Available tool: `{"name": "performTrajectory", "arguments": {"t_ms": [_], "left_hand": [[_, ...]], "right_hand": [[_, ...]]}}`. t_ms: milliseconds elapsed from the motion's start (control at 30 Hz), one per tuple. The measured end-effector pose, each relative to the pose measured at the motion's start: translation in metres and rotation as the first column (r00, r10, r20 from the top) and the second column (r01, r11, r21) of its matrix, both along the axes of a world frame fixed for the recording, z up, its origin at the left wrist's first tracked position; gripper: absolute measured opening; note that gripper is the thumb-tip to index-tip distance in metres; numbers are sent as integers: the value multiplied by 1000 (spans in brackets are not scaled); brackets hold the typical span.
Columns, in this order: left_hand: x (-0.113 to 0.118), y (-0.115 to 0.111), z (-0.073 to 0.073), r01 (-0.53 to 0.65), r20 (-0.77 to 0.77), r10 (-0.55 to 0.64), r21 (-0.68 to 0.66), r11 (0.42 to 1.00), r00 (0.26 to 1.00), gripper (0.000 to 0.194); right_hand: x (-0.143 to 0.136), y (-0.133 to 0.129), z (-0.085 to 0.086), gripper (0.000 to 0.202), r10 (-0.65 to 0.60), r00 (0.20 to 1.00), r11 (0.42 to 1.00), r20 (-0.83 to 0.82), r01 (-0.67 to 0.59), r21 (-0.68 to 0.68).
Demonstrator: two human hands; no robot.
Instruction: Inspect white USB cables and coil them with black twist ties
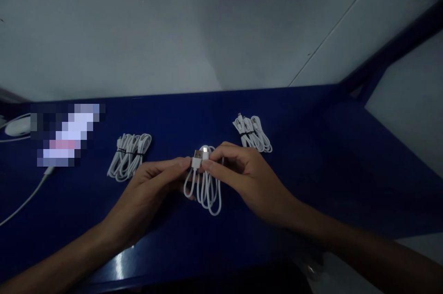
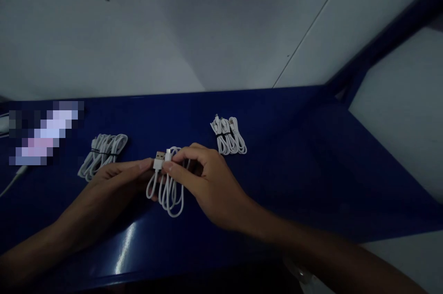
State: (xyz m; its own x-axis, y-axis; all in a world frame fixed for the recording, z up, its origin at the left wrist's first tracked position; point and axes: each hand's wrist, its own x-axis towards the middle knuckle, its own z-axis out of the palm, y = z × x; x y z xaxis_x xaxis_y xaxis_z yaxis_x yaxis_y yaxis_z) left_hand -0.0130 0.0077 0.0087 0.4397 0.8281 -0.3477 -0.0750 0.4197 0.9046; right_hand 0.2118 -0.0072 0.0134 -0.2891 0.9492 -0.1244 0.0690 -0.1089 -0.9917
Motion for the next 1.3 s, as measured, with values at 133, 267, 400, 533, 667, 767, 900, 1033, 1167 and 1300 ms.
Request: {"name": "performTrajectory", "arguments": {"t_ms": [133,267,400,533,667,767,900,1033,1167,1300], "left_hand": [[-1,0,0,-10,-4,10,-4,1000,1000,22],[-2,-2,-1,-21,-26,20,-30,999,999,20],[-2,-3,-5,-50,-13,49,-73,996,999,22],[-1,-5,-7,-64,1,64,-67,996,998,24],[-3,-6,-6,-56,23,57,-77,996,998,24],[-3,-7,-4,-31,55,36,-97,995,998,26],[-3,-7,-3,-17,67,24,-99,995,997,28],[-3,-7,-3,-28,79,37,-106,994,996,28],[-1,-7,-4,-31,81,40,-108,994,996,28],[0,-7,-4,-18,80,27,-108,994,996,28]], "right_hand": [[0,2,2,22,13,1000,1000,7,-13,21],[1,3,2,21,15,999,999,37,-16,40],[0,2,2,18,10,999,1000,33,-11,27],[-1,4,2,17,9,1000,1000,21,-9,20],[-1,5,3,19,18,1000,999,12,-18,34],[0,7,4,20,29,999,999,15,-29,44],[1,7,4,19,39,999,999,27,-40,23],[1,7,2,19,48,998,999,39,-48,5],[1,8,1,20,35,998,999,61,-36,12],[1,7,1,23,18,998,1000,56,-18,3]]}}
